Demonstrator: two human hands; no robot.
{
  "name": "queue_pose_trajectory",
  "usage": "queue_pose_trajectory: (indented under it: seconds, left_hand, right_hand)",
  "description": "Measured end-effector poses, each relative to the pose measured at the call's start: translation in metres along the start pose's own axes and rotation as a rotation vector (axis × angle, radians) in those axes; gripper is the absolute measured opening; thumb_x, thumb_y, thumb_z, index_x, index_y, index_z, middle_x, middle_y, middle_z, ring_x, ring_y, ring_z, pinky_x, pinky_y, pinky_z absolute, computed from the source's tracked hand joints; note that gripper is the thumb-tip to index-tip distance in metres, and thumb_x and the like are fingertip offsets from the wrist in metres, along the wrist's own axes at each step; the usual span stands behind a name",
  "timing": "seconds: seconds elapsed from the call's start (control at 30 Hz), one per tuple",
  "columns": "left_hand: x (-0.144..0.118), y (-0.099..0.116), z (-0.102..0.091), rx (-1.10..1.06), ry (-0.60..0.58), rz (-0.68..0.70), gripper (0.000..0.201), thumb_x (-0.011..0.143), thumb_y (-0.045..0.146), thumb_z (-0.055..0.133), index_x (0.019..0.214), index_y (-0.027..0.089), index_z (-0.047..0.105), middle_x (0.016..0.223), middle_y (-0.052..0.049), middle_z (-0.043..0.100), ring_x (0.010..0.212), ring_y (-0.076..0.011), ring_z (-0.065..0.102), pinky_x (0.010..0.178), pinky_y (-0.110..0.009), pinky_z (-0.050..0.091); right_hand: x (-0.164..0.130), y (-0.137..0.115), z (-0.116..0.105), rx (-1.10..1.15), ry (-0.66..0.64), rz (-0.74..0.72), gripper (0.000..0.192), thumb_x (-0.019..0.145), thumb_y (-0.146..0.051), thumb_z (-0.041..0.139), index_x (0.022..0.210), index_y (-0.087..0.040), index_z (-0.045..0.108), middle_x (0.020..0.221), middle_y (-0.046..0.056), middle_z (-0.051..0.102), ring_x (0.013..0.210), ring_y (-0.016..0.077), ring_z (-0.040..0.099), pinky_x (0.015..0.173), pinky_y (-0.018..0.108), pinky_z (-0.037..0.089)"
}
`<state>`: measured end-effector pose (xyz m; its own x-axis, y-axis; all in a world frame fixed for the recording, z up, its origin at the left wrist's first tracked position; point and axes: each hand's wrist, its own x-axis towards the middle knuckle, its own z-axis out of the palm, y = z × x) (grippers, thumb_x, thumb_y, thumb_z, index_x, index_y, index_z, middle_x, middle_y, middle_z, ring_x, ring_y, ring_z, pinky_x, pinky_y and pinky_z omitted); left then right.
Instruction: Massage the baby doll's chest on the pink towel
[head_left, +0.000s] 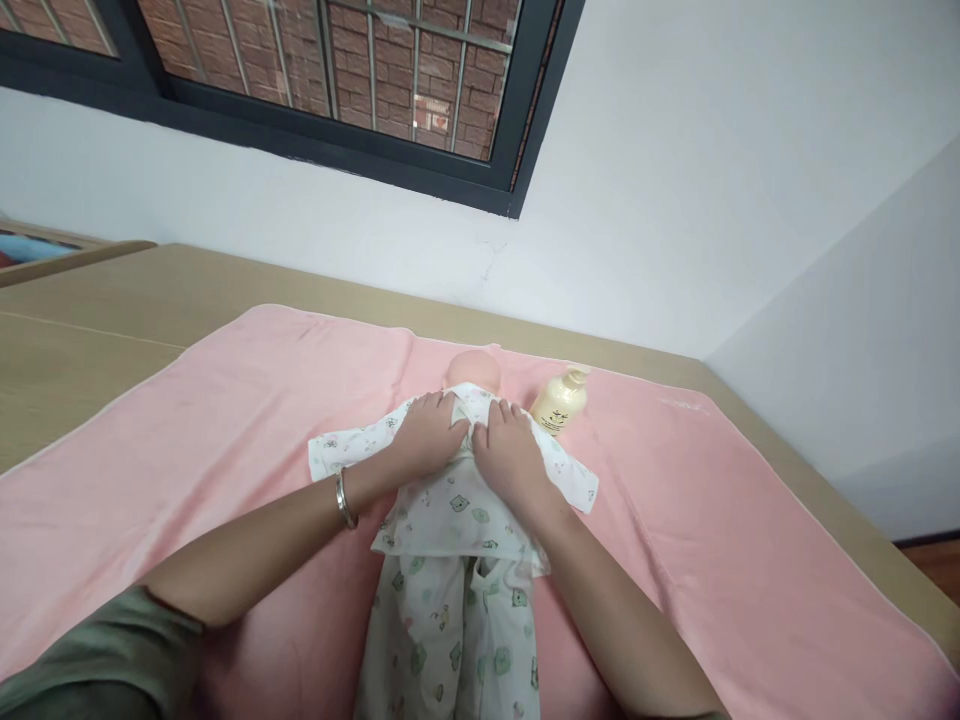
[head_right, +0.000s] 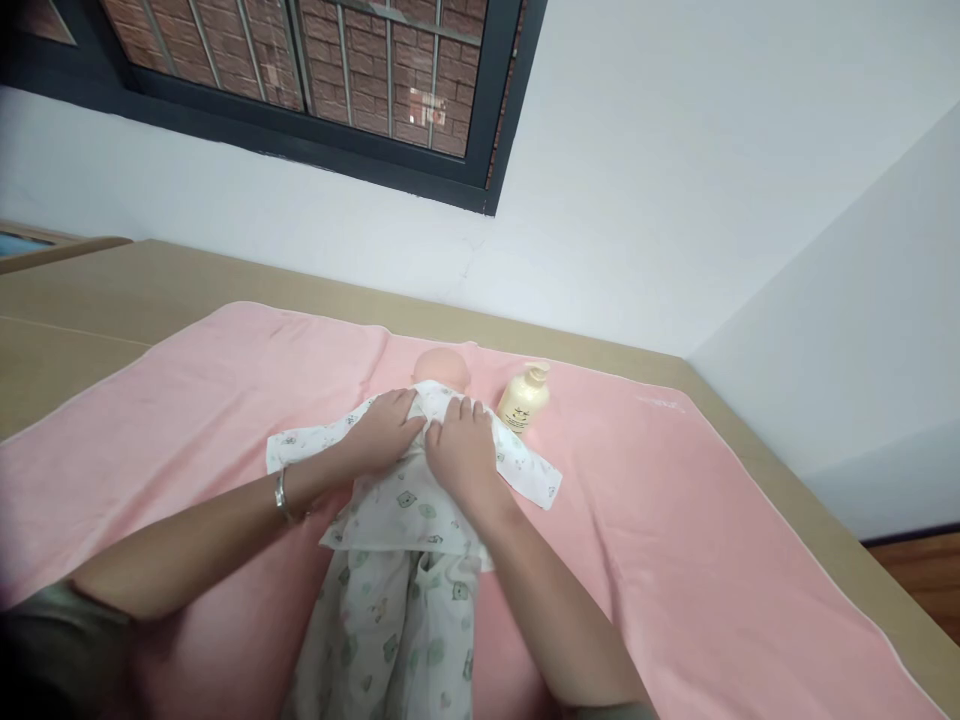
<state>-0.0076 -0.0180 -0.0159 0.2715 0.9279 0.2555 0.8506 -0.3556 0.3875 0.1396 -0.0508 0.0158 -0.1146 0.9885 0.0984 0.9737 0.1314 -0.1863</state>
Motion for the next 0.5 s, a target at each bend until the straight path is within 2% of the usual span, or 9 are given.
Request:
queue_pose_trajectory:
  seconds: [0.13, 0.2, 0.33, 0.43, 0.5]
  left_hand:
    - [0.015, -0.012, -0.008, -0.041, -0.095, -0.01, 0.026, 0.098, 0.028, 0.038, 0.099, 0.019, 0.062, 0.104, -0.014, 0.073, 0.099, -0.0273, 0.07, 0.088, -0.04, 0.055]
    - [0.008, -0.008, -0.006, -0.001, -0.079, 0.025, 0.027, 0.098, 0.03, 0.04, 0.101, 0.018, 0.063, 0.112, -0.018, 0.072, 0.108, -0.0308, 0.068, 0.094, -0.045, 0.053]
    - [-0.022, 0.012, 0.009, 0.099, 0.089, 0.093, 0.038, 0.097, 0.029, 0.042, 0.127, 0.013, 0.059, 0.141, -0.024, 0.061, 0.139, -0.0394, 0.05, 0.113, -0.06, 0.04]
    - [-0.035, 0.02, 0.017, 0.125, 0.153, 0.101, 0.047, 0.097, 0.028, 0.041, 0.139, 0.009, 0.052, 0.149, -0.026, 0.054, 0.147, -0.0401, 0.042, 0.117, -0.061, 0.036]
    - [-0.033, 0.018, 0.016, 0.076, 0.134, 0.117, 0.044, 0.096, 0.026, 0.042, 0.135, 0.01, 0.056, 0.148, -0.025, 0.055, 0.147, -0.0397, 0.042, 0.117, -0.063, 0.036]
  right_hand:
    - [-0.014, -0.017, 0.003, -0.043, 0.016, -0.066, 0.06, 0.103, -0.028, 0.034, 0.153, 0.004, 0.044, 0.16, 0.026, 0.044, 0.154, 0.0343, 0.035, 0.125, 0.049, 0.028]
    - [-0.011, -0.011, 0.001, 0.003, 0.007, -0.059, 0.059, 0.103, -0.029, 0.034, 0.152, 0.002, 0.045, 0.159, 0.024, 0.046, 0.153, 0.0327, 0.036, 0.124, 0.047, 0.031]
    - [0.011, 0.018, -0.005, 0.136, -0.029, -0.022, 0.053, 0.104, -0.034, 0.036, 0.145, -0.006, 0.055, 0.152, 0.02, 0.056, 0.144, 0.0299, 0.048, 0.117, 0.041, 0.038]
    - [0.022, 0.032, -0.006, 0.184, -0.036, -0.045, 0.044, 0.104, -0.035, 0.039, 0.133, -0.011, 0.062, 0.144, 0.017, 0.063, 0.134, 0.0269, 0.055, 0.113, 0.038, 0.04]
    - [0.022, 0.03, -0.005, 0.158, -0.021, -0.047, 0.043, 0.105, -0.034, 0.039, 0.134, -0.01, 0.061, 0.145, 0.018, 0.062, 0.134, 0.0271, 0.055, 0.114, 0.039, 0.038]
